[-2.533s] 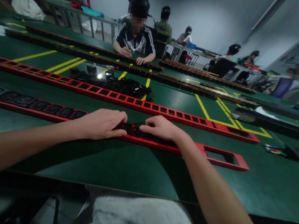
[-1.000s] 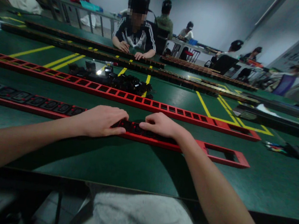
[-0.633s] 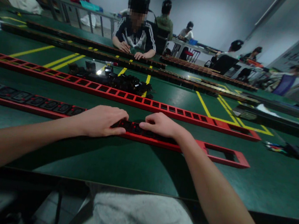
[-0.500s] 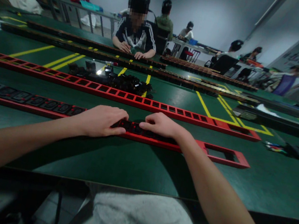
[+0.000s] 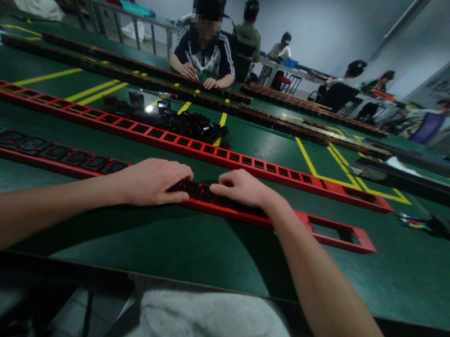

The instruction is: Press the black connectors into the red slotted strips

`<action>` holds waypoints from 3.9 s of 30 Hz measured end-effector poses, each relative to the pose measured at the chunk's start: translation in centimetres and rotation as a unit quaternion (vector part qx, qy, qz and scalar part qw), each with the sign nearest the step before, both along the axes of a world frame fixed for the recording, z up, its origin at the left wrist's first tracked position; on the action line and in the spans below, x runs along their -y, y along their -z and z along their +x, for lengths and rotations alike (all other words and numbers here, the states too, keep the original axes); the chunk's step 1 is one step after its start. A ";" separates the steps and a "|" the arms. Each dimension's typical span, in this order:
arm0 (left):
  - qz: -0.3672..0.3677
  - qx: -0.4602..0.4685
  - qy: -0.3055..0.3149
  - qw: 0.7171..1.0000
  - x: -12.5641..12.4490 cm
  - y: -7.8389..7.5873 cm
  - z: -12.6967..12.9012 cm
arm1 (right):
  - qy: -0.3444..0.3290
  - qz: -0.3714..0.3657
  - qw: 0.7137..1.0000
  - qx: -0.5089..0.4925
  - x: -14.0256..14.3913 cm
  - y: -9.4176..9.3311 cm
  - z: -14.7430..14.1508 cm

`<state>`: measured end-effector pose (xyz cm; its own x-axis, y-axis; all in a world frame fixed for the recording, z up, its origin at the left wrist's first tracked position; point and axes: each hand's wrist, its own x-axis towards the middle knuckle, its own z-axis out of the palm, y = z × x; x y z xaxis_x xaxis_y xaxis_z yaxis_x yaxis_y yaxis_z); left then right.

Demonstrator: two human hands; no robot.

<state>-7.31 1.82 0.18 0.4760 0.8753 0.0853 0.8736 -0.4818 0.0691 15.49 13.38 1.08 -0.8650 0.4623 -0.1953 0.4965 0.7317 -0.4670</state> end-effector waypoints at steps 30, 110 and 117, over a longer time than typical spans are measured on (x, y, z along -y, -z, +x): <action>0.009 -0.002 0.001 1.000 -0.1 0.1 0.0 | 0.103 0.143 0.984 0.018 -0.9 1.0 -0.1; 0.006 -0.004 0.000 1.000 0.0 0.1 -0.1 | 0.102 0.146 0.984 0.022 -1.0 1.0 -0.1; 0.004 -0.009 0.004 1.000 -0.1 0.2 -0.1 | 0.103 0.145 0.984 0.021 -1.1 1.1 -0.1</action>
